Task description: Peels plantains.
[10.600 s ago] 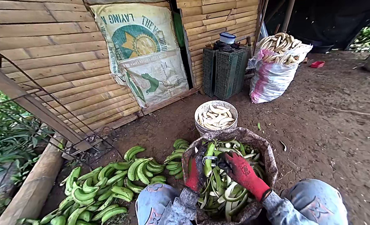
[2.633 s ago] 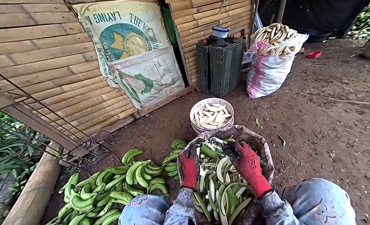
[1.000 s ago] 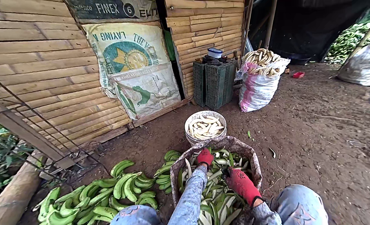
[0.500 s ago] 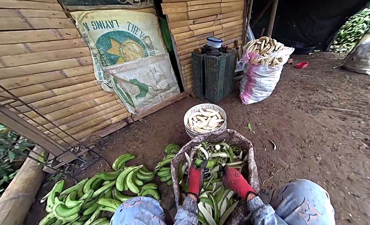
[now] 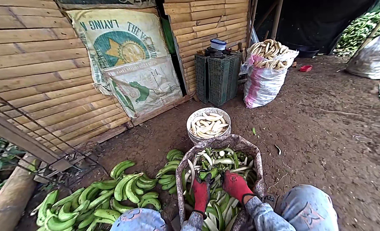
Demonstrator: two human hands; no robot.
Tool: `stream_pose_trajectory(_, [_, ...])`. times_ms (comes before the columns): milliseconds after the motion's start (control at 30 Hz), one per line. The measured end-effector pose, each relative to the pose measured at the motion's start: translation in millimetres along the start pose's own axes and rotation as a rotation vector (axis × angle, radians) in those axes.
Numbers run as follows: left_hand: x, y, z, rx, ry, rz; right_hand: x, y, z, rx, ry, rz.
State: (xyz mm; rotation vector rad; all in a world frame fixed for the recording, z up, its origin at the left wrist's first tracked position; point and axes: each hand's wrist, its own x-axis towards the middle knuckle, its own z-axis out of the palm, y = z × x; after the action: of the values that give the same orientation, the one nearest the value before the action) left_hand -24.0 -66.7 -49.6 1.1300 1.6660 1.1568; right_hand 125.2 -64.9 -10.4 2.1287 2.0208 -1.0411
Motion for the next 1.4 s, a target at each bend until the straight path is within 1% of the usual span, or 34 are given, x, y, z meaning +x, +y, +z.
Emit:
stream_pose_trajectory(33, [-1,-1,1,0.086,0.010,0.034,-1,-2,1,-0.018,0.007,0.010])
stream_pose_trajectory(100, [-3,-3,3,0.130,0.025,0.055,0,-5,0,-0.033,0.005,0.018])
stream_pose_trajectory(167, [-2,-7,7,0.087,0.020,0.054,2,0,-2,-0.011,0.006,0.012])
stream_pose_trajectory(233, [6,-9,3,-0.014,0.021,0.038,3,0,-4,0.021,0.004,-0.020])
stream_pose_trajectory(300, [2,-8,-2,0.023,-0.012,0.058,3,-6,0,-0.033,0.012,-0.011])
stream_pose_trajectory(333, [-6,-5,-3,0.091,-0.034,0.093,4,-10,3,-0.056,0.015,0.019])
stream_pose_trajectory(400, [-22,11,-4,0.176,-0.070,0.231,9,-15,0,-0.090,0.017,0.074])
stream_pose_trajectory(467, [-25,32,-16,0.062,-0.062,0.266,8,-15,-14,-0.089,-0.020,0.047])
stream_pose_trajectory(533, [-14,53,-36,-0.149,-0.072,0.253,-4,-10,-41,-0.088,-0.082,-0.036])
stream_pose_trajectory(567, [-2,62,-45,-0.269,-0.067,0.245,-11,-11,-57,-0.079,-0.080,-0.076])
stream_pose_trajectory(600, [8,73,-53,-0.400,-0.074,0.228,-19,-14,-72,-0.044,-0.030,-0.128])
stream_pose_trajectory(633, [14,85,-60,-0.493,-0.089,0.213,-25,-17,-85,0.022,0.056,-0.198])
stream_pose_trajectory(667, [17,98,-66,-0.524,-0.093,0.225,-31,-19,-95,0.101,0.156,-0.287])
stream_pose_trajectory(700, [19,110,-69,-0.545,-0.057,0.222,-37,-21,-99,0.187,0.257,-0.393])
stream_pose_trajectory(767, [21,126,-75,-0.650,-0.047,0.163,-46,-24,-89,0.315,0.408,-0.618])
stream_pose_trajectory(800, [21,129,-75,-0.696,-0.066,0.145,-51,-26,-79,0.319,0.437,-0.705])
stream_pose_trajectory(833, [22,128,-74,-0.729,-0.096,0.137,-55,-28,-69,0.268,0.441,-0.747])
stream_pose_trajectory(867, [19,124,-70,-0.714,-0.125,0.132,-56,-29,-58,0.183,0.433,-0.740])
stream_pose_trajectory(933, [8,104,-61,-0.533,-0.163,0.145,-47,-28,-46,0.068,0.426,-0.640])
stream_pose_trajectory(1000, [-1,75,-48,-0.364,-0.192,0.155,-30,-25,-51,0.064,0.487,-0.454])
stream_pose_trajectory(1033, [-4,59,-46,-0.323,-0.260,0.157,-23,-21,-59,0.087,0.506,-0.342])
stream_pose_trajectory(1067, [-6,53,-45,-0.307,-0.310,0.147,-17,-17,-67,0.130,0.541,-0.268])
stream_pose_trajectory(1100, [-9,63,-44,-0.355,-0.305,0.099,-14,-13,-72,0.180,0.578,-0.264])
stream_pose_trajectory(1133, [-8,78,-43,-0.444,-0.280,0.028,-17,-11,-72,0.231,0.622,-0.329])
stream_pose_trajectory(1167, [-2,87,-46,-0.569,-0.275,-0.029,-24,-11,-66,0.274,0.636,-0.434])
stream_pose_trajectory(1200, [7,89,-50,-0.670,-0.277,-0.031,-33,-11,-55,0.289,0.608,-0.554])
stream_pose_trajectory(1233, [17,87,-53,-0.744,-0.295,0.002,-42,-13,-44,0.253,0.538,-0.648])
stream_pose_trajectory(1267, [23,87,-55,-0.783,-0.316,0.013,-48,-16,-35,0.180,0.458,-0.689])
stream_pose_trajectory(1300, [24,87,-57,-0.787,-0.338,0.011,-49,-19,-30,0.108,0.408,-0.668])
stream_pose_trajectory(1333, [17,85,-58,-0.749,-0.361,0.012,-44,-21,-29,0.077,0.424,-0.610])
stream_pose_trajectory(1400, [-8,82,-57,-0.646,-0.442,-0.013,-30,-19,-47,0.092,0.503,-0.404])
